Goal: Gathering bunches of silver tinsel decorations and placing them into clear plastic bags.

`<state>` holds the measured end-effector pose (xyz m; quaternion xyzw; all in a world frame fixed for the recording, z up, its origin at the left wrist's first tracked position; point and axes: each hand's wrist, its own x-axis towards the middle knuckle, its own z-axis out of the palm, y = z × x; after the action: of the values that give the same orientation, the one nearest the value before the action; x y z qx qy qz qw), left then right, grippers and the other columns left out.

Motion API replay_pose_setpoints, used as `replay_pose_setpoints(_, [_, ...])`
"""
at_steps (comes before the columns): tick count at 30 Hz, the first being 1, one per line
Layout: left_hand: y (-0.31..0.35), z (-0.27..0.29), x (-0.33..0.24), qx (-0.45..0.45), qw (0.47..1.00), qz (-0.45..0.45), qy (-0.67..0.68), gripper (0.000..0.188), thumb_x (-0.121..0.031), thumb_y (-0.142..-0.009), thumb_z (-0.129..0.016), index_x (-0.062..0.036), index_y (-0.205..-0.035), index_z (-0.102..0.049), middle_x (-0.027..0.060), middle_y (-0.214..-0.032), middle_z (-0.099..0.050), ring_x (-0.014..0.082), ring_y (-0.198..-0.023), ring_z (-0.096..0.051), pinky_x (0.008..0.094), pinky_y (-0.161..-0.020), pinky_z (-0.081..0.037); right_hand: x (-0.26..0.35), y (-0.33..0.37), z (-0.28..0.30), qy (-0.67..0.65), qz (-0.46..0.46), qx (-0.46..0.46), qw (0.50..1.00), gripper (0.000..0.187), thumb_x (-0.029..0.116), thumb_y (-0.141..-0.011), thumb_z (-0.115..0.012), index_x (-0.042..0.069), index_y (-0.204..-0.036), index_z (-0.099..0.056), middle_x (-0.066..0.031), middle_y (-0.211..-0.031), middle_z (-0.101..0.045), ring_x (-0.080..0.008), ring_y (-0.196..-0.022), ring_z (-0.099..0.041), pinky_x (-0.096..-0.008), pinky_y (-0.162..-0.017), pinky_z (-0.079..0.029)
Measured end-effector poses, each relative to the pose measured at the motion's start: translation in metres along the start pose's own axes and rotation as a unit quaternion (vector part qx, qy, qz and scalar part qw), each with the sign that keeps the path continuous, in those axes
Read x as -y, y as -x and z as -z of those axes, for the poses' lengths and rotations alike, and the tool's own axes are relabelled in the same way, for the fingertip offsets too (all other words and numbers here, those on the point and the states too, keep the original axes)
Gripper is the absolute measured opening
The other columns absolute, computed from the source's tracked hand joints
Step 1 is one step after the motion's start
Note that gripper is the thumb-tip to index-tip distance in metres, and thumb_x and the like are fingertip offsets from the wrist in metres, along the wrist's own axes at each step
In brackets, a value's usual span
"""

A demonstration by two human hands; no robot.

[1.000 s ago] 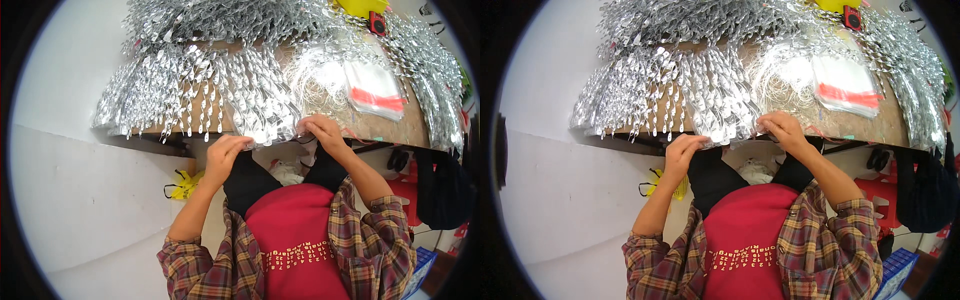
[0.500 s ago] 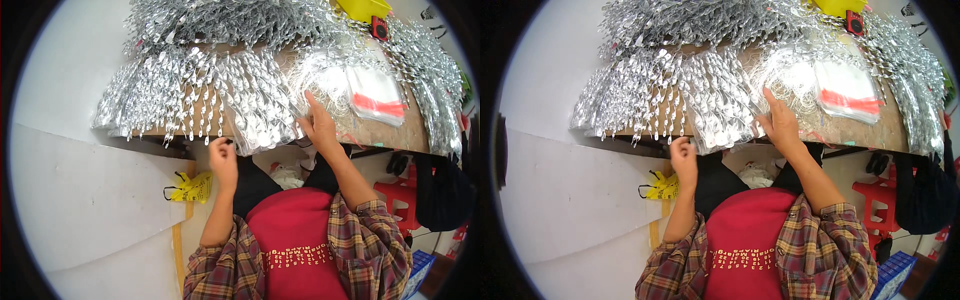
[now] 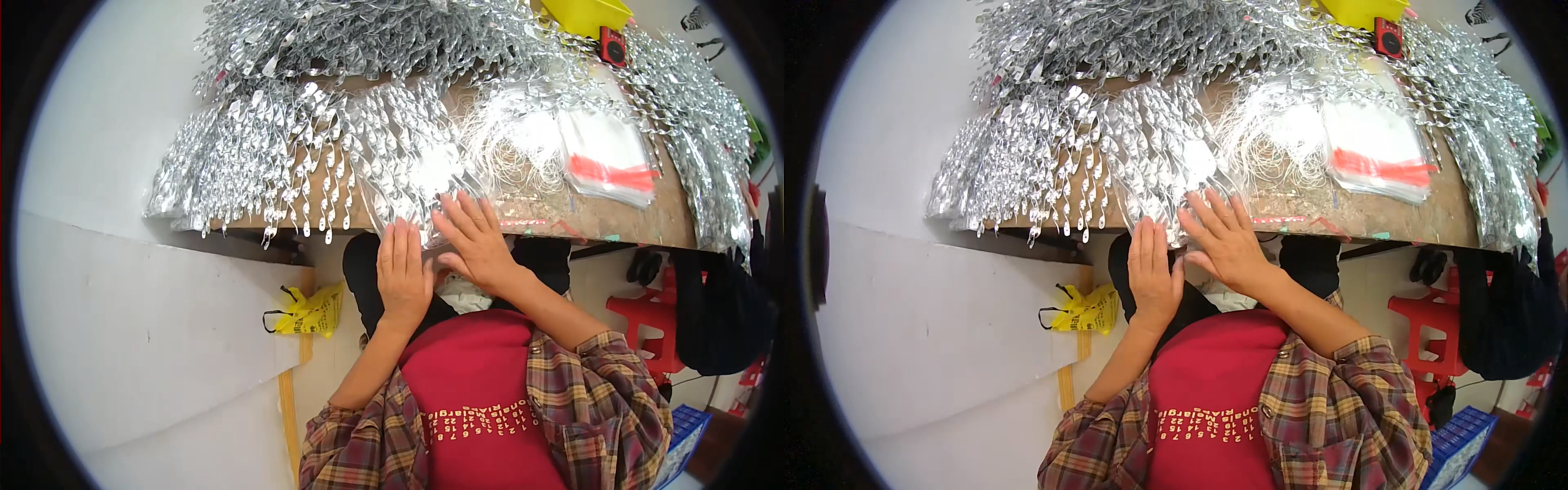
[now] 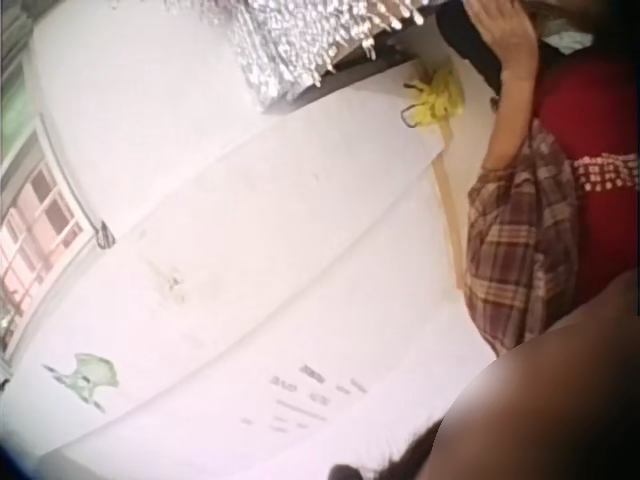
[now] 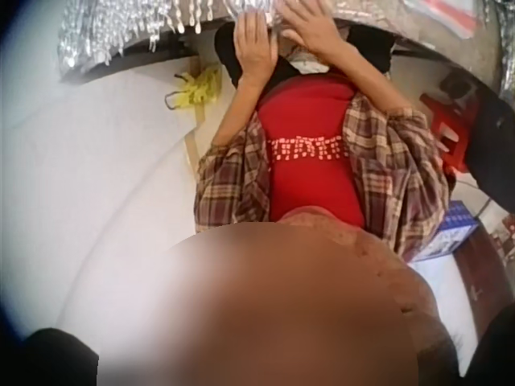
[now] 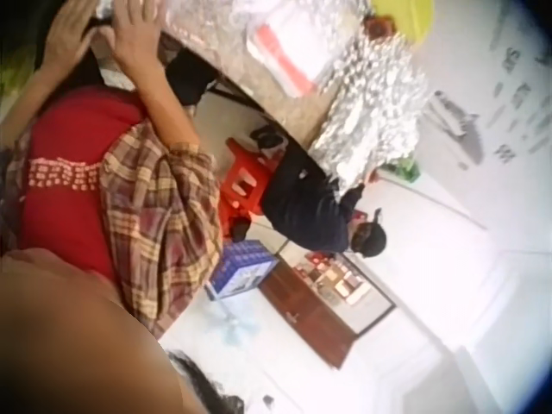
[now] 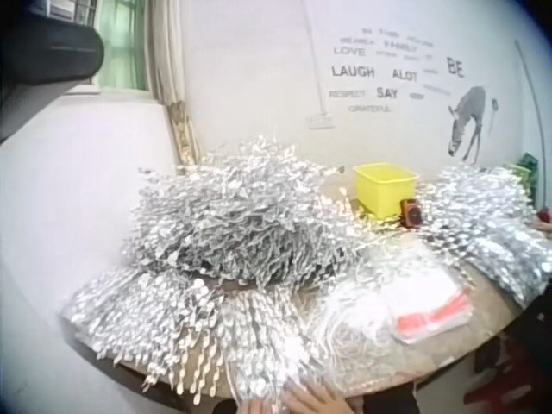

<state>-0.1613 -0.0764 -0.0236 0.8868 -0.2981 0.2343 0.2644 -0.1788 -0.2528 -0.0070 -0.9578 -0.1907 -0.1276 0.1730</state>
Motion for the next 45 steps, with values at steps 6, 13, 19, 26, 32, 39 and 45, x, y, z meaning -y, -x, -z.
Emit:
replay_pose_setpoints(6, [0.001, -0.005, -0.009, -0.022, 0.999, 0.035, 0.024, 0.071, -0.003, -0.075, -0.066, 0.005, -0.137, -0.033, 0.0308, -0.142, -0.029, 0.0473, -0.13, -0.032, 0.0489, -0.106, -0.031, 0.004, 0.003, 0.0, 0.035, -0.052, -0.077, 0.995, 0.066, 0.036, -0.083, -0.063, 0.023, -0.143, -0.037, -0.0183, -0.151, -0.021, -0.0429, -0.137, -0.02, -0.0517, -0.109, -0.02])
replay_pose_setpoints(13, [0.012, -0.008, -0.014, -0.007, 0.989, 0.118, 0.094, 0.086, -0.007, -0.071, -0.071, 0.0024, -0.142, -0.024, 0.0352, -0.142, -0.022, 0.0499, -0.126, -0.034, 0.0487, -0.105, -0.031, 0.004, 0.01, 0.0, -0.012, -0.111, -0.091, 0.99, 0.072, 0.033, -0.08, -0.068, 0.023, -0.143, -0.036, -0.0273, -0.148, -0.019, -0.0437, -0.133, -0.027, -0.0499, -0.106, -0.025])
replay_pose_setpoints(19, [0.014, -0.005, -0.011, 0.013, 0.994, 0.104, 0.015, 0.087, -0.012, -0.071, -0.072, 0.0004, -0.143, -0.024, 0.0255, -0.14, -0.037, 0.0379, -0.12, -0.046, 0.0443, -0.09, -0.04, -0.001, 0.018, 0.002, -0.003, -0.124, -0.129, 0.984, 0.072, 0.026, -0.077, -0.07, 0.021, -0.142, -0.038, -0.0223, -0.144, -0.032, -0.0309, -0.117, -0.046, -0.0397, -0.094, -0.029])
replay_pose_setpoints(26, [0.017, 0.006, -0.007, 0.043, 0.972, 0.172, 0.153, 0.079, -0.015, -0.081, -0.067, -0.0014, -0.145, -0.022, 0.0178, -0.135, -0.045, 0.034, -0.106, -0.055, 0.0413, -0.087, -0.043, -0.019, 0.017, -0.004, 0.047, -0.089, -0.189, 0.977, 0.067, 0.007, -0.067, -0.072, 0.03, -0.129, -0.055, -0.0148, -0.134, -0.047, -0.0257, -0.106, -0.053, -0.0397, -0.088, -0.031])
replay_pose_setpoints(32, [0.017, 0.011, -0.027, -0.03, 0.506, 0.481, 0.715, 0.051, -0.024, -0.092, -0.06, -0.0067, -0.133, -0.035, 0.0091, -0.12, -0.05, 0.0241, -0.109, -0.054, 0.038, -0.092, -0.045, -0.018, 0.019, -0.002, 0.066, -0.084, -0.175, 0.979, 0.066, 0.009, -0.068, -0.072, 0.03, -0.129, -0.055, -0.0139, -0.132, -0.046, -0.0281, -0.107, -0.049, -0.0431, -0.091, -0.03])
replay_pose_setpoints(39, [-0.011, -0.014, -0.025, -0.006, 0.417, 0.473, 0.776, 0.039, -0.021, -0.091, -0.061, -0.0105, -0.124, -0.043, 0.0072, -0.117, -0.052, 0.0227, -0.106, -0.055, 0.0378, -0.089, -0.047, -0.016, 0.013, -0.006, 0.08, -0.029, -0.221, 0.972, 0.053, 0.01, -0.071, -0.069, 0.027, -0.121, -0.06, -0.0136, -0.127, -0.05, -0.0301, -0.104, -0.05, -0.0444, -0.091, -0.031])
replay_pose_setpoints(45, [-0.004, 0.012, -0.026, -0.078, 0.487, 0.481, 0.725, 0.04, -0.017, -0.091, -0.059, -0.0083, -0.127, -0.044, 0.0092, -0.123, -0.054, 0.0257, -0.112, -0.055, 0.0441, -0.097, -0.043, 0.005, 0.047, 0.024, -0.031, -0.01, -0.185, 0.982, 0.039, 0.004, -0.077, -0.065, 0.019, -0.112, -0.064, -0.0109, -0.121, -0.056, -0.0256, -0.103, -0.056, -0.0495, -0.098, -0.028])
